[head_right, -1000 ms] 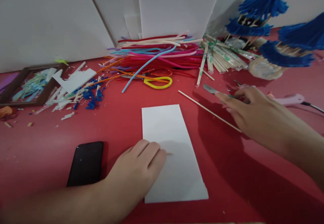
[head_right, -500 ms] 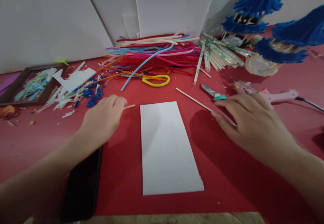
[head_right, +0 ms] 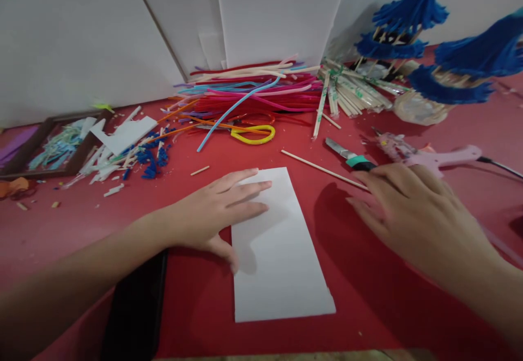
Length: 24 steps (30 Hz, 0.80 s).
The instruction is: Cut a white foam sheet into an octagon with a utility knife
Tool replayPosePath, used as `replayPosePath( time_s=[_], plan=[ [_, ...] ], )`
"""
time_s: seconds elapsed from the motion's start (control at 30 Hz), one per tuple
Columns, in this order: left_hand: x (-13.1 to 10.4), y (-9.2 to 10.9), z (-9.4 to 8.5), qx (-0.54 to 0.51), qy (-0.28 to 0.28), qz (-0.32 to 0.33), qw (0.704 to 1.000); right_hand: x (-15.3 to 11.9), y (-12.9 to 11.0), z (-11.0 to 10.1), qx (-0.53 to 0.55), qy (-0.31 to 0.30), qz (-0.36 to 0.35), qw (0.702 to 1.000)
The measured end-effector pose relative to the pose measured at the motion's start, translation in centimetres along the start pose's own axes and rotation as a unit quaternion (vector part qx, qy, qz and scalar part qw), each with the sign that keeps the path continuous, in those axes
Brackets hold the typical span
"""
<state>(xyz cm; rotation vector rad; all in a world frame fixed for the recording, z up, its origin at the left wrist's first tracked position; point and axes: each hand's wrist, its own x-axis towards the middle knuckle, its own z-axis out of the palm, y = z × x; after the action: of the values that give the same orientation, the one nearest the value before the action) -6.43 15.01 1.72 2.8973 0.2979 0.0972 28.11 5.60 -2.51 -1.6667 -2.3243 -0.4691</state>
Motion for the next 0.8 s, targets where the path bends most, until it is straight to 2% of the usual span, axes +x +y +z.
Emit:
replayPosePath(
  time_s=[0.13,0.23,0.33,0.43,0.6,0.8],
  plan=[
    [1.0,-0.6,-0.2,-0.021,-0.106,-0.035,0.994,1.1,0.9,0.6,-0.084,0.05,-0.057,0.994],
    [0.9,-0.4,-0.6,-0.02,-0.133,-0.054,0.989,1.7,1.8,0.9,-0.073,0.044,-0.092,0.992],
    [0.1,0.5,-0.9,0.012,-0.133,-0.095,0.986,2.1,2.1,0.9,-0.064,0.033,-0.103,0.992],
    [-1.0,2.0,-0.8,0.062,-0.127,-0.171,0.975,2.5,1.8,0.9,-0.048,0.059,-0.124,0.989],
    [-2.4,5.6,0.2,0.142,-0.1,-0.286,0.942,2.9,0.9,1.2,-0.006,0.063,-0.092,0.994],
    [-2.9,10.6,1.3,0.201,-0.062,-0.314,0.926,3.2,0.0,0.4,0.053,0.086,-0.079,0.992]
  ],
)
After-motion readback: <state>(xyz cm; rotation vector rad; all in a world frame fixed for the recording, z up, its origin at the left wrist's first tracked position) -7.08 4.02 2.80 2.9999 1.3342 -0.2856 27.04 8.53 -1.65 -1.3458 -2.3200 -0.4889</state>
